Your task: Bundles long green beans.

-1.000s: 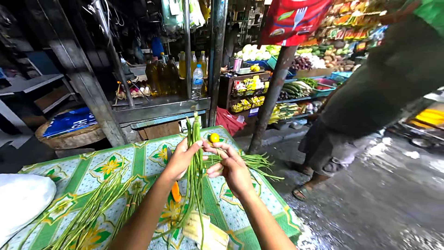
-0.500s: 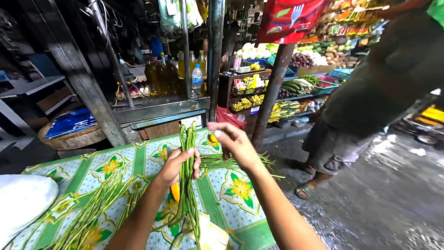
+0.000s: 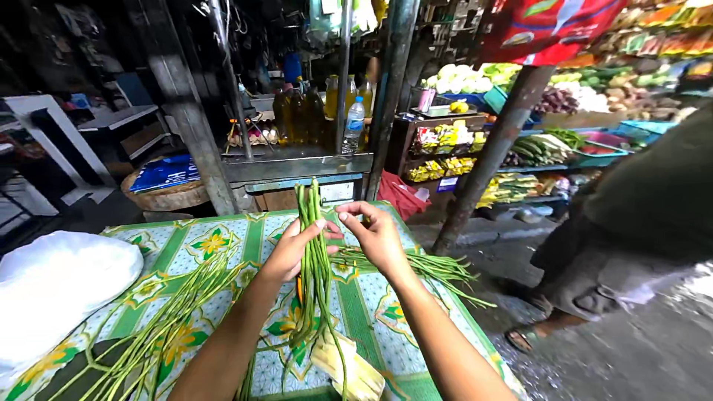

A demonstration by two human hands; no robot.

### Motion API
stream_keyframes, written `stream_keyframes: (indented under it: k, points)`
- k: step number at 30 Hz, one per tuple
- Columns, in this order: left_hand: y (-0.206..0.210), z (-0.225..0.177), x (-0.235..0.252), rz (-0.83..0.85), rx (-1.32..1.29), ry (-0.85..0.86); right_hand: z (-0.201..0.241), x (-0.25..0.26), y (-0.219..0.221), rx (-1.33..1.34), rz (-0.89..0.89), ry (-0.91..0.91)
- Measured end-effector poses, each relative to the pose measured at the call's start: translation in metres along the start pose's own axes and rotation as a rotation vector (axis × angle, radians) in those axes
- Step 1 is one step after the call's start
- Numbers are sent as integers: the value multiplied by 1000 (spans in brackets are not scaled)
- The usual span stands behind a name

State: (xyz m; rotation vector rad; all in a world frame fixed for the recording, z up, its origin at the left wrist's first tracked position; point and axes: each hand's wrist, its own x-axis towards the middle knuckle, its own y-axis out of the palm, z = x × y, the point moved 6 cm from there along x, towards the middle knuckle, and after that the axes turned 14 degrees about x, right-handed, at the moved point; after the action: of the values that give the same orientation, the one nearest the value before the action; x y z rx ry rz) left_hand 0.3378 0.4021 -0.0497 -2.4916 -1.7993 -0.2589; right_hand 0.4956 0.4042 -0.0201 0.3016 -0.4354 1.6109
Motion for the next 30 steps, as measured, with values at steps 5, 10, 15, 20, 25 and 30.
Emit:
stream_keyframes:
  k: [5, 10, 15, 20, 25, 30]
  points:
    - [-23, -4, 0, -149, -140, 16, -15, -32, 23, -39, 21, -93]
    - [-38, -25, 6, -282, -58, 55, -26, -56, 71, -234, 187, -115]
    - [-45, -92, 9, -292, 180, 198, 6, -27, 65, -195, 180, -126]
    - [-45, -131, 0, -153, 290, 303, 33, -10, 35, 454, 165, 9]
    - [-44, -92, -3, -7, 203, 242, 53, -8, 18, 489, -29, -134]
    - [-33, -71, -11, 31, 134, 214, 64, 5, 33, 257, -12, -156]
